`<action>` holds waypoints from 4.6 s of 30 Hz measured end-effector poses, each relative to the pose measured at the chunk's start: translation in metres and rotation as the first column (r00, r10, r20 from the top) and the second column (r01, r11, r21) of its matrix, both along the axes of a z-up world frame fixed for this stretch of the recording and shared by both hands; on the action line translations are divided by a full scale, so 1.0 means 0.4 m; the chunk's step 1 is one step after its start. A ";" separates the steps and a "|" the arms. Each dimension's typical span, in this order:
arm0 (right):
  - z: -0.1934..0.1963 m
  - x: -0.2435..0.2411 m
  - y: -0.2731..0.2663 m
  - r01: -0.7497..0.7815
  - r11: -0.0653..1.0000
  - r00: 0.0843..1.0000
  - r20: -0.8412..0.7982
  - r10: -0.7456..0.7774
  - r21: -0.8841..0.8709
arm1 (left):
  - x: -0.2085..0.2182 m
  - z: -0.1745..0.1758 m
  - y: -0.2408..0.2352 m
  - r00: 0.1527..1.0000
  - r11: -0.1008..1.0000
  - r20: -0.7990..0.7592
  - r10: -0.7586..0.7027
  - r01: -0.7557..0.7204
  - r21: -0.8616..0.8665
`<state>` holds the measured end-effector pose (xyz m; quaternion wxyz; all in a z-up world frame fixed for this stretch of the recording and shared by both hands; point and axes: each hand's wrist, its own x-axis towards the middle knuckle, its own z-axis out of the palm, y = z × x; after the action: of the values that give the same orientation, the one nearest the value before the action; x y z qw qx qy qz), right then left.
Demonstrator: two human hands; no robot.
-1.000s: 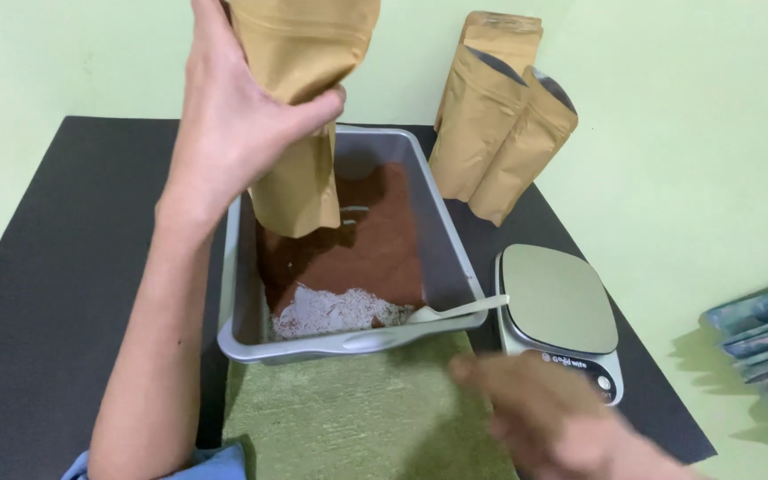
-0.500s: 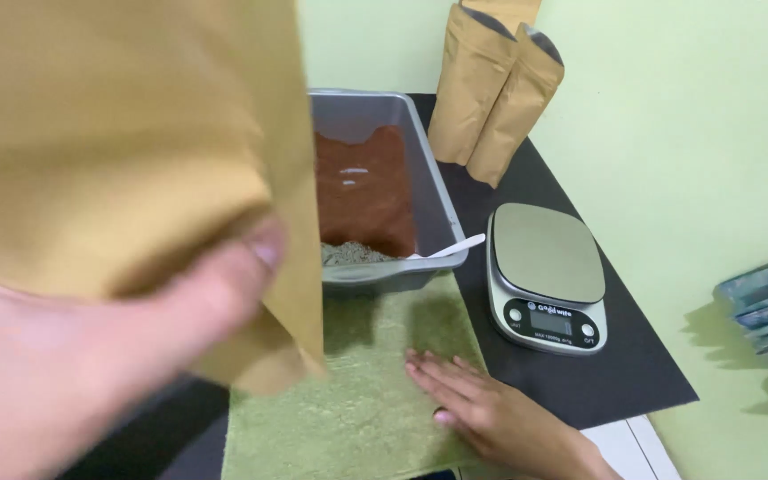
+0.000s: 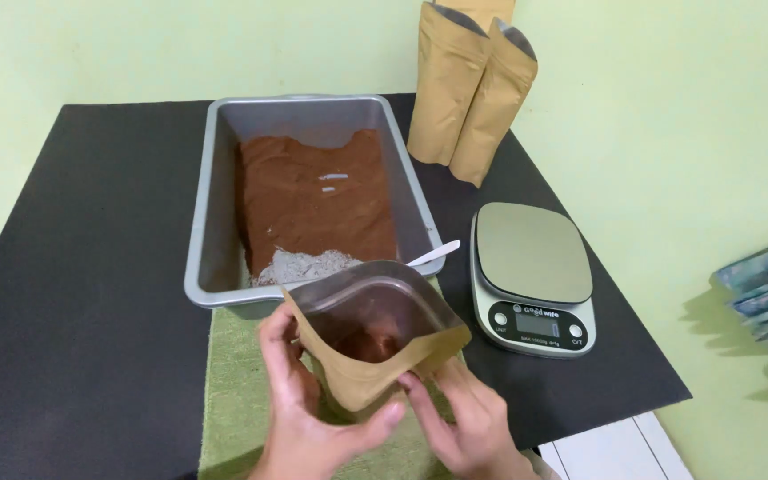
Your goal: Packaging coffee powder into paper bags using a spoon and weighing them on a digital scale.
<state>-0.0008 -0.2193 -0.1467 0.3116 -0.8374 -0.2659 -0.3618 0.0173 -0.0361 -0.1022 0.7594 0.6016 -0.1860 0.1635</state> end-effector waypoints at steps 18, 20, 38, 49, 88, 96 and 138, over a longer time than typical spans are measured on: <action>0.046 0.082 -0.112 0.140 0.990 0.915 -0.382 -0.131 -0.004 | 0.114 -0.113 0.140 0.955 0.864 0.263 -0.140 -0.012 0.503; 0.076 0.071 -0.095 0.154 0.987 0.942 -0.306 -0.134 0.043 | 0.108 -0.069 0.139 0.955 0.875 0.268 -0.122 -0.024 0.483; 0.334 -0.039 -0.332 0.560 0.820 0.785 -0.395 -0.478 0.121 | 0.217 0.283 -0.190 0.895 0.549 0.030 -0.445 0.246 0.799; 0.266 0.278 -0.468 0.520 0.815 0.818 -0.426 -0.388 0.257 | 0.606 0.150 -0.417 0.906 0.549 0.160 -0.391 0.090 0.831; 0.204 0.211 -0.486 0.633 0.721 0.748 -0.461 -0.477 0.282 | 0.388 0.208 -0.291 0.966 0.227 0.257 -0.019 -0.246 0.942; 0.216 0.209 -0.473 0.655 0.707 0.717 -0.513 -0.472 0.265 | 0.380 0.221 -0.290 0.975 0.219 0.221 -0.004 -0.215 0.952; 0.489 0.340 -0.208 0.462 0.887 0.846 -0.293 -0.446 -0.013 | 0.362 0.313 0.063 0.989 0.646 -0.002 -0.148 0.098 0.757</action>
<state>0.1351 -0.3025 0.0490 0.2767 -0.9106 -0.0014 -0.3069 0.1620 -0.0107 0.0232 0.4443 0.8433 -0.3000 0.0376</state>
